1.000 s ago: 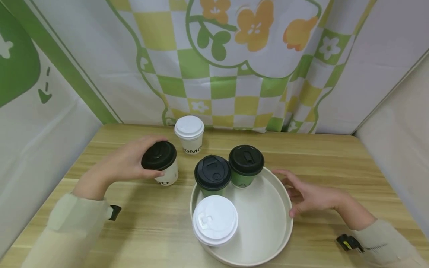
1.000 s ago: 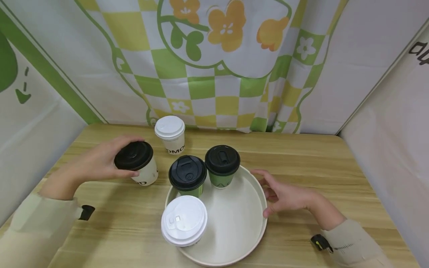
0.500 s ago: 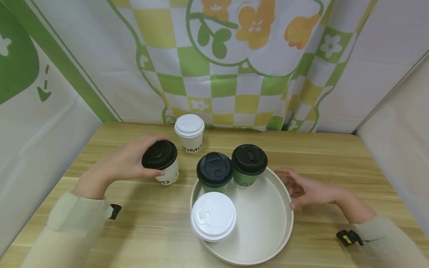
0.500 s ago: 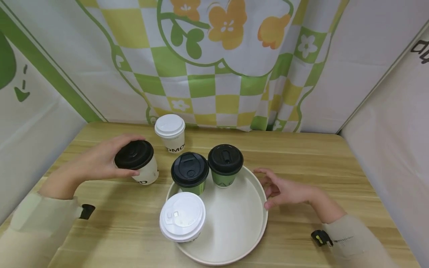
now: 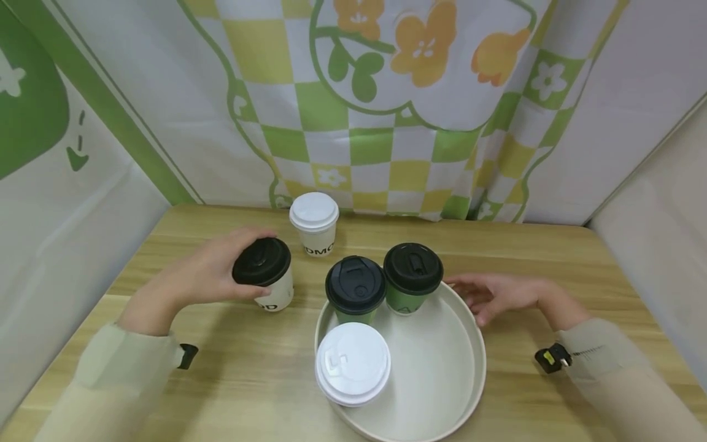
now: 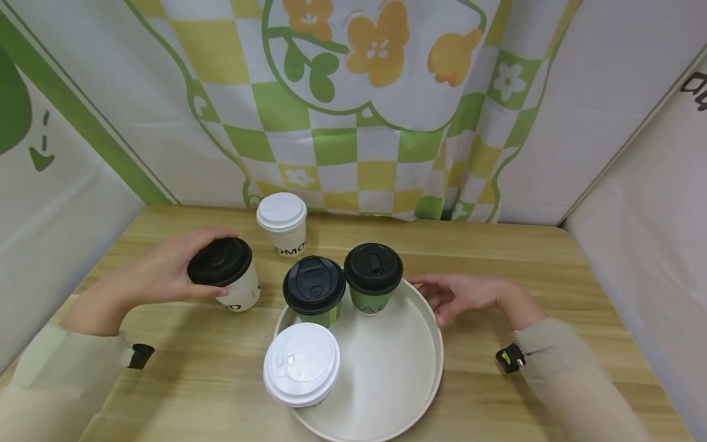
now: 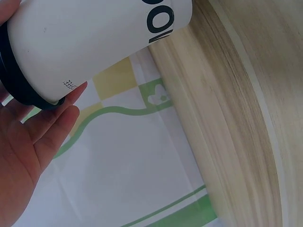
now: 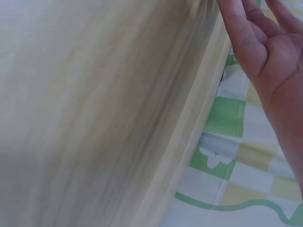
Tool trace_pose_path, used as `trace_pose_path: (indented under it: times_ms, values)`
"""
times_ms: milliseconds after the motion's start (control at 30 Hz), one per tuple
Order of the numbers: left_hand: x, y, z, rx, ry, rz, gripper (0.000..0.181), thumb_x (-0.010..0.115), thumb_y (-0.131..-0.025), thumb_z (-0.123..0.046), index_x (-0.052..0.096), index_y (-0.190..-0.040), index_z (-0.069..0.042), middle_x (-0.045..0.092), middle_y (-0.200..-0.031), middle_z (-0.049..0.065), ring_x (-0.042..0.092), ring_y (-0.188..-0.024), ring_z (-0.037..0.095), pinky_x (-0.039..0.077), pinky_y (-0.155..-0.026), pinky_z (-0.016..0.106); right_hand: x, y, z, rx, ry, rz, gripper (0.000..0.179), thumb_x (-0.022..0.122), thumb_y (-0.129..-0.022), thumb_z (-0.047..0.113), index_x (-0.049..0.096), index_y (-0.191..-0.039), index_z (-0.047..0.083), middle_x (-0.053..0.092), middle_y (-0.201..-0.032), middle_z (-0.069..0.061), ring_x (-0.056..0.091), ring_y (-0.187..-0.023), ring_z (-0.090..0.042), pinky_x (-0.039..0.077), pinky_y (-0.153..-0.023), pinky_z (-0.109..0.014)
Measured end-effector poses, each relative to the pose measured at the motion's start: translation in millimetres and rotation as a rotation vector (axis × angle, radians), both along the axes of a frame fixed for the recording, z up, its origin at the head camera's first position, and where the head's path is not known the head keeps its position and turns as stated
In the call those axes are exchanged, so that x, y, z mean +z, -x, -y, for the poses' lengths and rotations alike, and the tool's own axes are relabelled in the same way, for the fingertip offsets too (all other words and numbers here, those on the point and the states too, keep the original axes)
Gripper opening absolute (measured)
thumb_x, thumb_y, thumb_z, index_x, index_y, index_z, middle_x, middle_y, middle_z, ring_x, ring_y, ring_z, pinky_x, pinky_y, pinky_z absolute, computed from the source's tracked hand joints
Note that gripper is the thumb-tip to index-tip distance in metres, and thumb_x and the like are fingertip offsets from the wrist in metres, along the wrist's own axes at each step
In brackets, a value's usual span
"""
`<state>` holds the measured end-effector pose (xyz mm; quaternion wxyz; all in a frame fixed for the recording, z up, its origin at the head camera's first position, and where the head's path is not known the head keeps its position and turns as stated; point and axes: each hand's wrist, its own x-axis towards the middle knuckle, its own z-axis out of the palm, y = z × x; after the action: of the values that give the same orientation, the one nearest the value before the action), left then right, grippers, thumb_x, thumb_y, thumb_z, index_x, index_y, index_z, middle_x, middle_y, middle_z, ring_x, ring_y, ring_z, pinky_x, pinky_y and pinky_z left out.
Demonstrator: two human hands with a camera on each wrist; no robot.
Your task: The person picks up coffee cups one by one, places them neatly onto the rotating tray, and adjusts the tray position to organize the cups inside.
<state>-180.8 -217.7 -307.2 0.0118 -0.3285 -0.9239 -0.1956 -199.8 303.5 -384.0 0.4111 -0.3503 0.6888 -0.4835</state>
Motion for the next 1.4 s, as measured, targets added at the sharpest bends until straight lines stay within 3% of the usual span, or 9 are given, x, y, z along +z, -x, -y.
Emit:
trace_pose_path:
  times_ms: [133, 300, 600, 800, 1067, 1233, 1400]
  values:
    - [-2.5, -0.6, 0.1, -0.001, 0.002, 0.005, 0.084, 0.086, -0.075, -0.04, 0.047, -0.143, -0.009, 0.058, -0.134, 0.012, 0.057, -0.121, 0.03, 0.049, -0.099, 0.052, 1.1, -1.7, 4, 0.002, -0.027, 0.03, 0.093, 0.073, -0.087, 0.002, 0.009, -0.153, -0.011, 0.033, -0.146, -0.039, 0.055, -0.128, -0.028, 0.049, -0.106, -0.031]
    - [-2.6, 0.1, -0.7, -0.007, -0.006, 0.009, 0.084, 0.086, -0.074, -0.038, 0.047, -0.143, -0.008, 0.058, -0.134, 0.014, 0.057, -0.122, 0.031, 0.048, -0.1, 0.053, 4.3, -6.4, 5, -0.026, -0.069, 0.017, 0.095, 0.074, -0.086, 0.002, 0.009, -0.153, -0.011, 0.034, -0.145, -0.039, 0.056, -0.126, -0.027, 0.05, -0.105, -0.028]
    - [-3.2, -0.2, -1.8, 0.003, -0.001, 0.021, 0.084, 0.085, -0.075, -0.04, 0.047, -0.143, -0.009, 0.058, -0.136, 0.012, 0.056, -0.123, 0.03, 0.047, -0.101, 0.053, 7.6, -20.3, 5, -0.042, -0.076, -0.048, 0.093, 0.074, -0.086, 0.007, 0.011, -0.153, -0.011, 0.04, -0.142, -0.038, 0.061, -0.12, -0.027, 0.055, -0.098, -0.034]
    - [-3.7, -1.3, -1.6, 0.013, 0.005, 0.033, 0.087, 0.084, -0.075, -0.044, 0.045, -0.145, -0.011, 0.055, -0.141, 0.012, 0.054, -0.129, 0.032, 0.046, -0.104, 0.055, 11.0, -33.9, 4, -0.075, -0.103, -0.107, 0.091, 0.074, -0.086, 0.009, 0.014, -0.152, -0.01, 0.041, -0.141, -0.037, 0.06, -0.122, -0.022, 0.052, -0.101, -0.026]
    - [-1.4, -6.7, -0.4, 0.006, 0.006, 0.014, 0.086, 0.085, -0.075, -0.043, 0.046, -0.144, -0.01, 0.056, -0.139, 0.012, 0.056, -0.126, 0.032, 0.047, -0.102, 0.055, 14.4, -47.6, 4, -0.127, -0.158, -0.152, 0.092, 0.075, -0.086, 0.013, 0.014, -0.153, -0.008, 0.044, -0.139, -0.034, 0.061, -0.119, -0.022, 0.05, -0.101, -0.022]
    - [-0.5, -10.4, 0.7, -0.016, -0.005, -0.01, 0.085, 0.087, -0.074, -0.04, 0.048, -0.142, -0.009, 0.057, -0.138, 0.01, 0.055, -0.126, 0.03, 0.047, -0.103, 0.053, 15.1, -54.0, 5, -0.139, -0.148, -0.159, 0.092, 0.074, -0.087, 0.012, 0.012, -0.152, -0.011, 0.043, -0.139, -0.036, 0.06, -0.12, -0.027, 0.049, -0.101, -0.021]
    - [0.3, -15.4, 2.2, -0.031, -0.01, -0.032, 0.084, 0.087, -0.073, -0.04, 0.048, -0.141, -0.01, 0.057, -0.137, 0.01, 0.056, -0.125, 0.029, 0.047, -0.103, 0.053, 14.1, -60.7, 5, -0.149, -0.132, -0.18, 0.093, 0.074, -0.087, 0.011, 0.011, -0.152, -0.012, 0.044, -0.138, -0.037, 0.06, -0.12, -0.023, 0.049, -0.101, -0.021]
